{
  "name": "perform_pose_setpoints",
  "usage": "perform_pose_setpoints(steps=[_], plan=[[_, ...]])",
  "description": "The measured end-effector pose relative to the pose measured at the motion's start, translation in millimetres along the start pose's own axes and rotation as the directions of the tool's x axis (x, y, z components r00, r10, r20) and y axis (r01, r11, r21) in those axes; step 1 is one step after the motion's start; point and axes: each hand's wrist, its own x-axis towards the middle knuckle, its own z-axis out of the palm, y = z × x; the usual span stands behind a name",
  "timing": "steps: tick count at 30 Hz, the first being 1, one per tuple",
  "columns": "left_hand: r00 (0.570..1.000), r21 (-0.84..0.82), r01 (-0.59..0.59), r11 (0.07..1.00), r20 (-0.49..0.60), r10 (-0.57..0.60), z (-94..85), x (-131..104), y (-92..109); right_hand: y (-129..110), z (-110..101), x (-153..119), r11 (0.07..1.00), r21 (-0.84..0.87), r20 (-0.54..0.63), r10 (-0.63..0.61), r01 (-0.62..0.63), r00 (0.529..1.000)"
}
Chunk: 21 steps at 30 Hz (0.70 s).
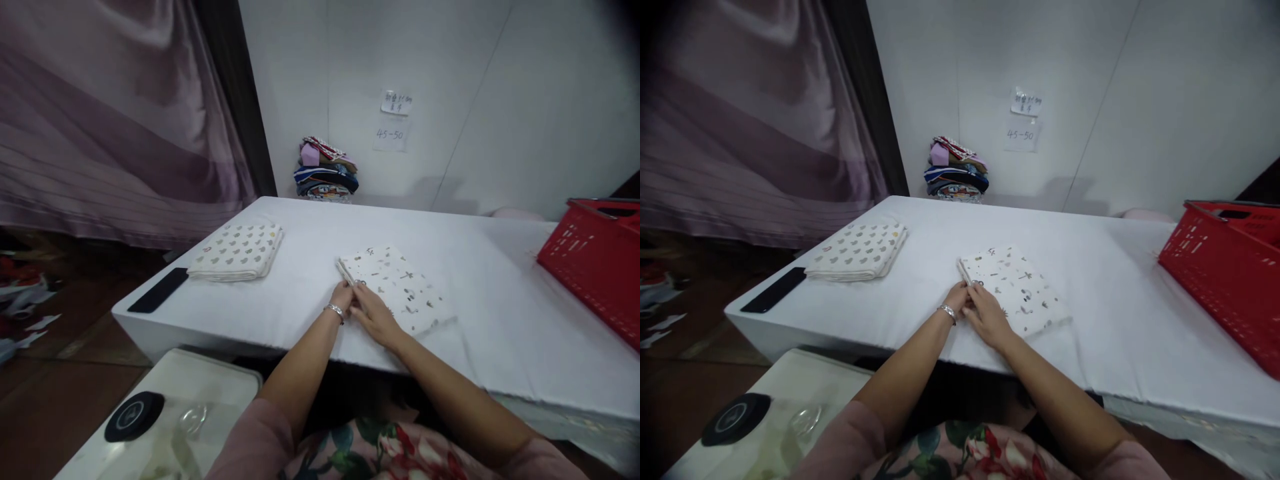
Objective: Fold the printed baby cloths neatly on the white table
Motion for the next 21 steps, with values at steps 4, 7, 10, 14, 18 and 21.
perform_pose_setpoints(steps=[4,7,10,14,18,21], plan=[[0.999,-0.006,0.031,1.0,0.042,-0.031,-1.7,-2,3,4,6,-39,0.986,-0.141,0.001,-0.095,0.094,0.995],[0.998,-0.039,0.047,0.998,0.045,-0.045,-1.8,-4,6,-2,8,-64,0.963,-0.222,0.012,-0.155,0.153,0.988],[0.998,-0.078,0.053,0.996,0.03,-0.051,-1.4,-5,7,-14,4,-83,0.956,-0.203,0.074,-0.199,0.21,0.977],[0.998,-0.077,0.045,0.996,0.045,-0.042,-1.9,-2,6,-15,-17,-93,0.955,-0.082,0.024,-0.285,0.286,0.958],[0.999,-0.074,0.039,0.996,0.032,-0.037,-2.8,1,5,23,-59,-81,0.973,-0.142,-0.259,-0.215,0.183,0.942],[0.999,-0.068,0.028,0.997,0.032,-0.026,-2.5,0,5,64,-92,-64,0.953,-0.233,-0.376,0.095,-0.194,0.922]])
